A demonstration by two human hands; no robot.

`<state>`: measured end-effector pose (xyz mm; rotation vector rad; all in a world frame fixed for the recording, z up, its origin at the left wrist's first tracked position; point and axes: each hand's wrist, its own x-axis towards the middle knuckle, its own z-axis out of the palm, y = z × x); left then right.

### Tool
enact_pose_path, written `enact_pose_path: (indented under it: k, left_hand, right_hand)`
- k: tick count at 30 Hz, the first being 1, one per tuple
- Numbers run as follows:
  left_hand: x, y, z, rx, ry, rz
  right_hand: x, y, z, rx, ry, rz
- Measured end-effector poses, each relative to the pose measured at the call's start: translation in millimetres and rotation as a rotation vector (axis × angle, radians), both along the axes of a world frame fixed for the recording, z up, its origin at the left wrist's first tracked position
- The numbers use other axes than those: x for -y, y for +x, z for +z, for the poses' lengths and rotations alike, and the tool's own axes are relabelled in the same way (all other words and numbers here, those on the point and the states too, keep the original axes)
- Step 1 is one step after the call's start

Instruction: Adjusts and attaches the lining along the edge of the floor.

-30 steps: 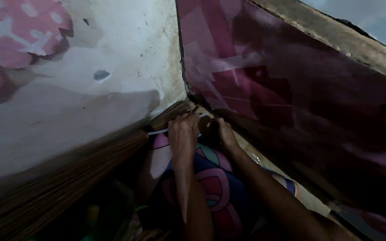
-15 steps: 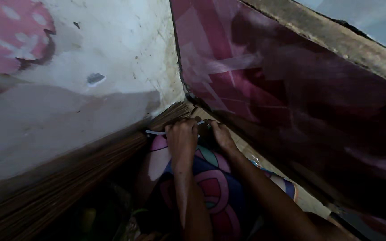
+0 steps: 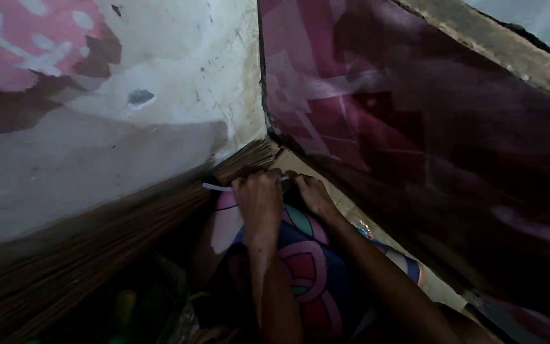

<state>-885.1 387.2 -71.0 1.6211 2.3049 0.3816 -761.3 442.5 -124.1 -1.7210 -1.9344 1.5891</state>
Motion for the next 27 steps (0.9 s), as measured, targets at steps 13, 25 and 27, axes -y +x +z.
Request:
enact_pose_path:
  k: [13,25,27]
  left_hand:
    - [-1.9,2.4,-3.0,-0.057,-0.038,0.006]
    - [-0.9,-2.2,-2.2,0.015,-0.056,-0.02]
    - [-1.0,-2.7,-1.6,0.012,-0.063,-0.023]
  right_hand:
    - [0.1,-3.7,1.8,0.07,0.051,0.108]
    - [0.9,-2.5,-1.8,0.055,0.056,0.057]
    - [0.0,-2.2,-2.9,0.056,0.042,0.058]
